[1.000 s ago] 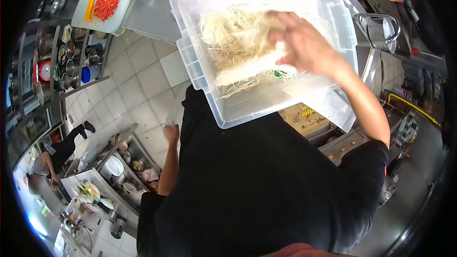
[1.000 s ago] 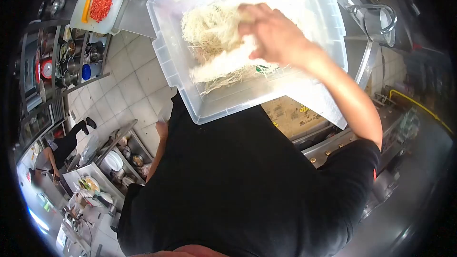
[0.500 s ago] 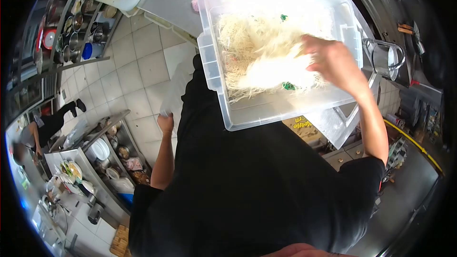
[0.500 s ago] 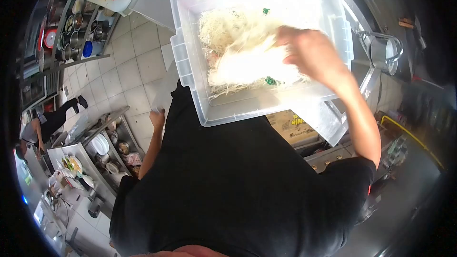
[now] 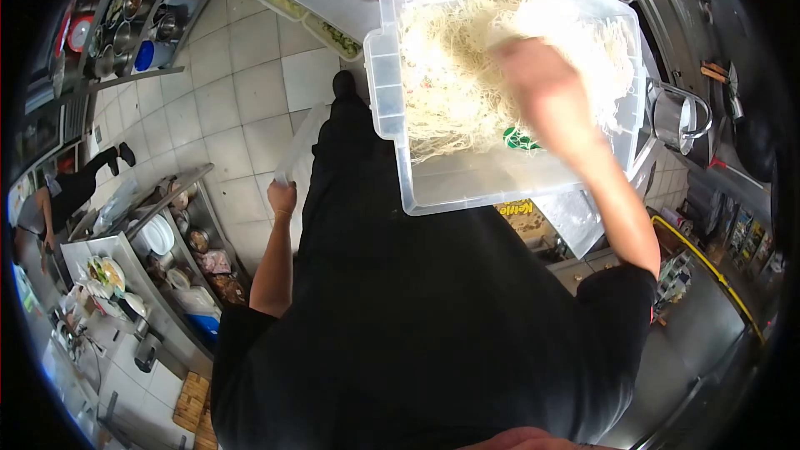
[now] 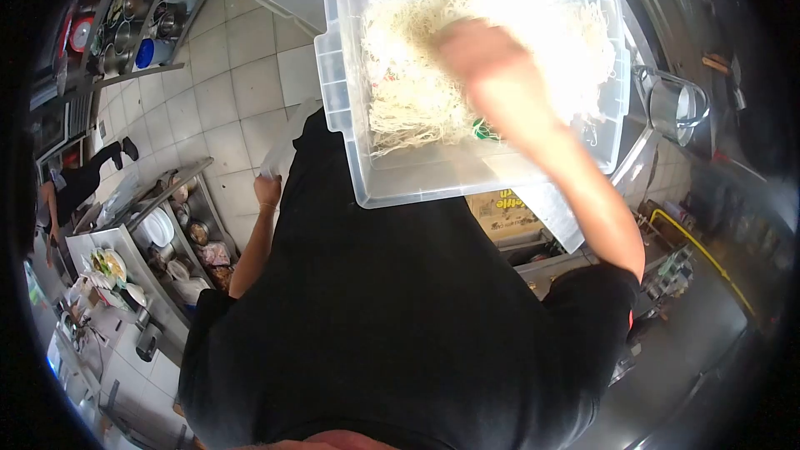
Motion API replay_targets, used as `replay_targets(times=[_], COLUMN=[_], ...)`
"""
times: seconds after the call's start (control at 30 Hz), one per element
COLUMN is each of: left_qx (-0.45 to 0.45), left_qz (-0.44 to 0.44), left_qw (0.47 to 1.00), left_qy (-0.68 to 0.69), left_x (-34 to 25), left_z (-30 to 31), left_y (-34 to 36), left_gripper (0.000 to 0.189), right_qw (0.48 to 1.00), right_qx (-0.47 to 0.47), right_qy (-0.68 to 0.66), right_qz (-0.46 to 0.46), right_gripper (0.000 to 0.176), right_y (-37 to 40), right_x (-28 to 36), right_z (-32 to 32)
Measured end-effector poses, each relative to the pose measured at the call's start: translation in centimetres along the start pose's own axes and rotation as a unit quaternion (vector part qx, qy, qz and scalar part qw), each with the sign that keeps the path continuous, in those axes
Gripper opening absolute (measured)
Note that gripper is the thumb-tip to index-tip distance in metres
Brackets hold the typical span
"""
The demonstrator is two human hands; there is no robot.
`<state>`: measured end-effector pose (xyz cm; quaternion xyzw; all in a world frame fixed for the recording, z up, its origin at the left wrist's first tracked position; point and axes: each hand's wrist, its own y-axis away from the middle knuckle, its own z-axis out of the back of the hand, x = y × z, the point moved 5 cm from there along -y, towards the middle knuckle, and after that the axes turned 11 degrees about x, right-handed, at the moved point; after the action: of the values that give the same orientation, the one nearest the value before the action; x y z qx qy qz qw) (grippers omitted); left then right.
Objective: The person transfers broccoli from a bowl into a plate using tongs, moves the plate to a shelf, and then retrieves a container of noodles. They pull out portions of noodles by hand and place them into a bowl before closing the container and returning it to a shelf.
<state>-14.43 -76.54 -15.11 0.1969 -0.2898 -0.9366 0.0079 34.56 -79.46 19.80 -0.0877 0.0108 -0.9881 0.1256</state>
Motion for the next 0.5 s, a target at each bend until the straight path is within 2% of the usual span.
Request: replay_targets(times=[0.07,0.13,0.17,0.23,0.27,0.3,0.37,0.5], left_qx=[0.002,0.015,-0.014,-0.012,-0.015,-0.009,-0.014,-0.021], left_qz=[-0.011,0.015,0.004,-0.018,-0.02,-0.028,0.029,0.018], left_qw=[1.0,1.0,1.0,0.999,0.996,0.995,0.999,0.998], left_qy=[-0.019,0.002,-0.005,0.043,0.09,0.091,0.024,0.051], left_x=[0.8,1.5,0.8,0.8,0.8,0.8,0.9,1.7], left_z=[-0.7,-1.0,-0.6,-0.6,-0.7,-1.1,-0.9,-1.6], left_y=[-0.6,-1.0,-0.7,-0.9,-0.9,-0.9,-0.5,-0.5], left_gripper=[0.03,0.029,0.03,0.031,0.031,0.031,0.03,0.03], right_qw=[0.989,0.935,0.933,0.878,0.874,0.873,0.877,0.901], right_qx=[0.118,0.164,0.168,0.318,0.323,0.31,0.276,0.244], right_qy=[0.081,0.314,0.319,0.356,0.36,0.375,0.392,0.355], right_qz=[0.028,0.027,0.015,-0.034,-0.046,-0.042,-0.04,-0.061], right_gripper=[0.023,0.021,0.021,0.027,0.027,0.028,0.031,0.025], right_y=[-2.2,-4.1,-4.9,-5.6,-5.7,-5.8,-6.0,-6.5], right_x=[3.1,2.7,2.6,1.3,1.0,1.1,1.1,-0.5], right_z=[-5.4,-8.1,-8.4,-9.7,-9.8,-10.1,-10.6,-11.2])
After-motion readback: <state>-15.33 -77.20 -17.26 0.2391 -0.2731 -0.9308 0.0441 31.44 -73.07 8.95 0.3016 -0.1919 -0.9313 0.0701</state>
